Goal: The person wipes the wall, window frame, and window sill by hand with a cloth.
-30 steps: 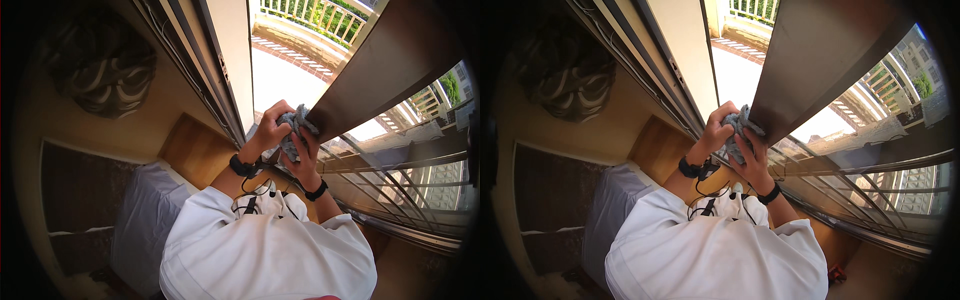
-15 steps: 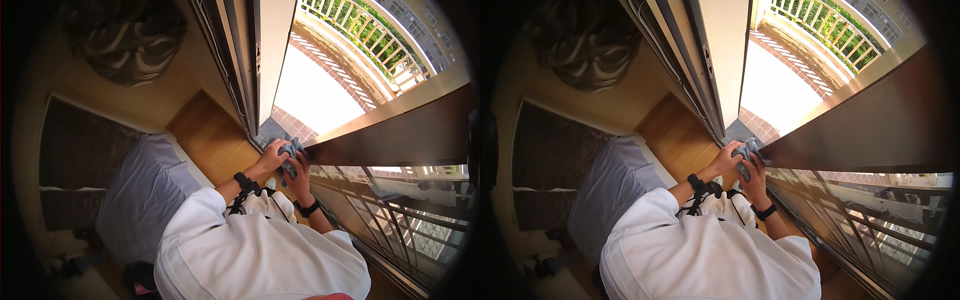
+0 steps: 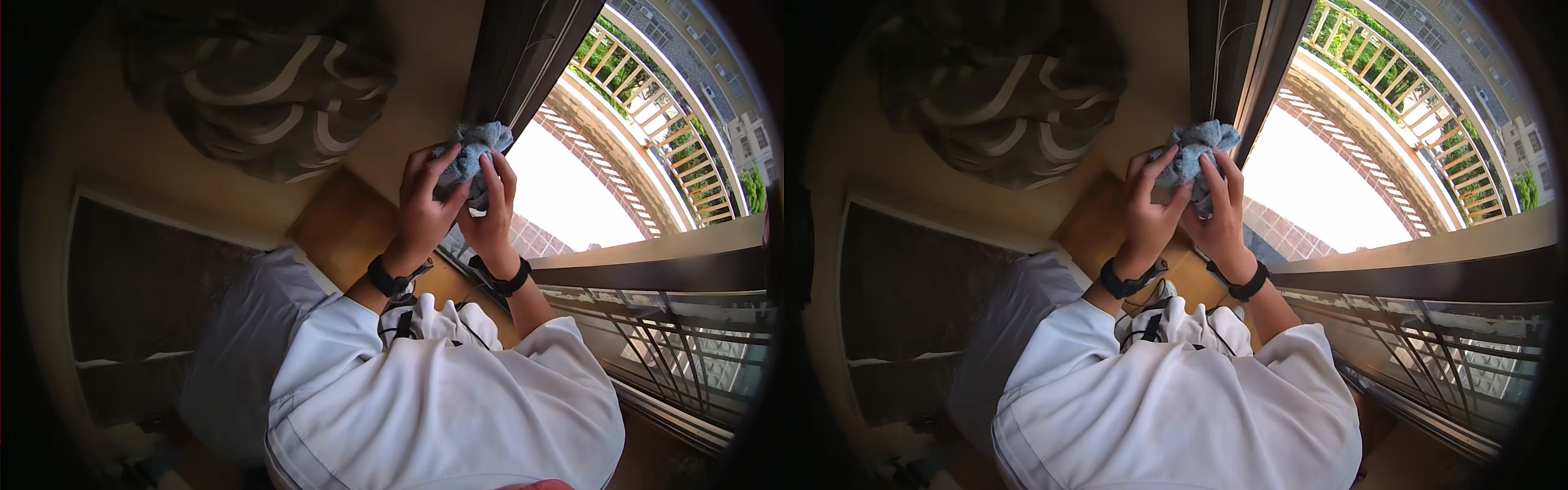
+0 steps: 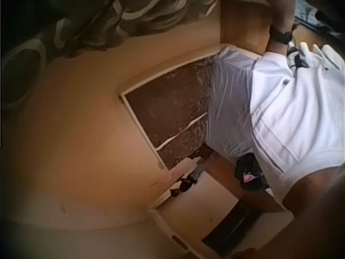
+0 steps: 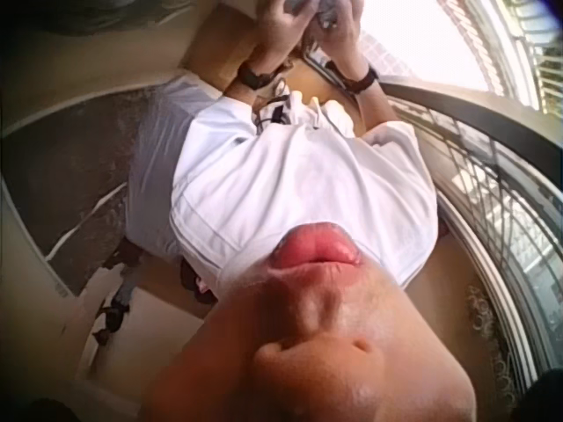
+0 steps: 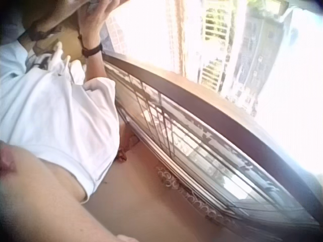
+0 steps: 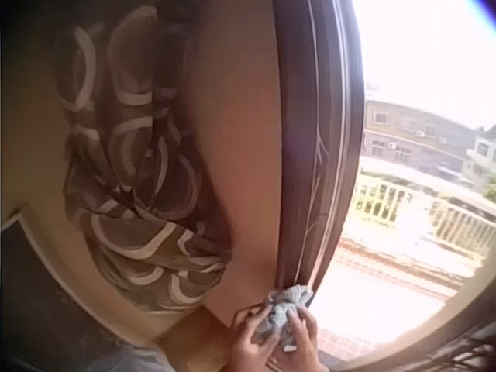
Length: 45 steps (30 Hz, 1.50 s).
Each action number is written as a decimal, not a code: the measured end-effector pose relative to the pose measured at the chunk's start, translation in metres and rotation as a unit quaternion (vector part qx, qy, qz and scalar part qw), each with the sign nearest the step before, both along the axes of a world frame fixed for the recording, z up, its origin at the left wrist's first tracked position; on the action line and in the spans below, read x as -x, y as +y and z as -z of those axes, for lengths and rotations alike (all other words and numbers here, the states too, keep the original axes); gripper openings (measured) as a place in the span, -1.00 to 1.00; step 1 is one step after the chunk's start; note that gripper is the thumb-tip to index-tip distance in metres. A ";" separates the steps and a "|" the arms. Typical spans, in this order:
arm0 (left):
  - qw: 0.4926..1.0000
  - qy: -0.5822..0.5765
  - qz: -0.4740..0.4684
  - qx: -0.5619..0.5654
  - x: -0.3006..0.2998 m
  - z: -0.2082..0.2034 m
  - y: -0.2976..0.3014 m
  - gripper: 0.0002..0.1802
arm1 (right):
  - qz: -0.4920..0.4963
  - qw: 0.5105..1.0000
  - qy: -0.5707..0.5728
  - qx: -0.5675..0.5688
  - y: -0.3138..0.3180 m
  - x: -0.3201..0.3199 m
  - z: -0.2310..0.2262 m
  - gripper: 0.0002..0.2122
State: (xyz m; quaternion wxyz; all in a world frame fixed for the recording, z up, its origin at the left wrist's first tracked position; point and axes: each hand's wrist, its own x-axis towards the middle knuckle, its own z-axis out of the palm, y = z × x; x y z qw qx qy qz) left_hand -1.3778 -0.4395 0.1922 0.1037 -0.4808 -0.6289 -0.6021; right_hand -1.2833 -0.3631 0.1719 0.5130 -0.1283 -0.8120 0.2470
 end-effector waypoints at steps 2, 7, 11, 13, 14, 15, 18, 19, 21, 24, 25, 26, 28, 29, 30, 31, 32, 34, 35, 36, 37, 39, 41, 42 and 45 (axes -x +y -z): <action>0.999 -0.012 0.036 0.006 0.013 0.010 0.005 -0.45 | 0.079 0.997 0.018 -0.017 -0.006 0.011 0.016 -0.38; 0.995 -0.027 0.088 0.025 0.019 0.038 0.002 -0.46 | 0.111 0.993 0.014 0.048 -0.013 0.009 0.047 -0.49; 0.993 -0.044 0.103 0.031 0.022 0.056 0.004 -0.47 | 0.096 0.991 -0.007 0.090 -0.017 0.008 0.056 -0.50; 0.991 -0.066 0.109 0.038 0.022 0.054 0.003 -0.48 | 0.093 0.992 0.005 0.081 -0.016 0.007 0.050 -0.51; 0.992 -0.064 0.106 0.033 0.025 0.043 0.004 -0.48 | 0.087 0.993 0.018 0.075 -0.014 0.009 0.042 -0.53; 0.992 -0.052 0.111 0.017 0.027 0.028 0.006 -0.47 | 0.092 0.993 0.036 0.059 -0.012 0.011 0.033 -0.54; 0.994 -0.027 0.107 -0.017 0.031 -0.018 0.011 -0.47 | 0.071 0.994 0.081 0.016 0.002 0.022 -0.006 -0.54; 0.994 -0.016 0.107 -0.031 0.031 -0.027 0.013 -0.46 | 0.068 0.992 0.101 0.019 0.003 0.025 -0.012 -0.55; 0.994 -0.006 0.103 -0.024 0.034 -0.029 0.015 -0.47 | 0.062 0.991 0.116 0.023 0.007 0.028 -0.009 -0.55; 0.993 -0.014 0.117 -0.001 0.037 -0.018 0.013 -0.48 | 0.065 0.989 0.132 0.018 0.007 0.032 0.001 -0.59; 0.990 -0.035 0.135 0.009 0.039 -0.011 0.013 -0.48 | 0.067 0.989 0.131 0.011 0.007 0.031 0.007 -0.59; 0.991 -0.028 0.130 0.020 0.042 -0.004 0.015 -0.48 | 0.073 0.989 0.132 0.008 0.008 0.033 0.013 -0.60; 0.987 -0.051 0.151 0.030 0.040 0.011 0.013 -0.49 | 0.079 0.990 0.119 0.018 0.006 0.032 0.030 -0.56; 0.984 -0.061 0.161 0.051 0.039 0.014 0.011 -0.54 | 0.080 0.990 0.114 0.033 0.005 0.031 0.043 -0.55; 0.984 -0.060 0.158 0.053 0.039 0.024 0.009 -0.54 | 0.079 0.990 0.109 0.042 0.003 0.029 0.055 -0.54; 0.982 -0.064 0.164 0.070 0.040 0.039 0.007 -0.54 | 0.077 0.990 0.110 0.044 0.000 0.028 0.070 -0.54; 0.979 -0.070 0.172 0.083 0.041 0.054 0.006 -0.55 | 0.083 0.991 0.091 0.054 -0.003 0.026 0.088 -0.53; 0.979 -0.059 0.175 0.088 0.044 0.081 0.004 -0.57 | 0.089 0.992 0.071 0.063 -0.010 0.021 0.116 -0.52; 0.967 -0.096 0.192 0.138 0.045 0.099 0.000 -0.58 | 0.103 0.991 0.023 0.085 -0.017 0.018 0.128 -0.50; 0.952 -0.132 0.207 0.184 0.048 0.114 -0.002 -0.60 | 0.114 0.988 -0.023 0.101 -0.021 0.016 0.134 -0.49; 0.916 -0.219 0.219 0.255 0.047 0.129 -0.007 -0.62 | 0.118 0.980 -0.092 0.129 -0.029 0.009 0.137 -0.47; 0.908 -0.195 0.245 0.277 0.055 0.134 -0.012 -0.61 | 0.098 0.972 -0.128 0.173 -0.039 -0.001 0.145 -0.55; 0.911 -0.119 0.283 0.274 0.073 0.131 -0.024 -0.56 | 0.108 0.968 -0.123 0.192 -0.059 0.007 0.143 -0.54; 0.905 -0.117 0.289 0.289 0.079 0.131 -0.031 -0.56 | 0.107 0.969 -0.125 0.184 -0.066 0.012 0.144 -0.54; 0.890 -0.137 0.262 0.347 0.115 0.140 -0.061 -0.53 | 0.092 0.959 -0.151 0.221 -0.090 0.052 0.150 -0.55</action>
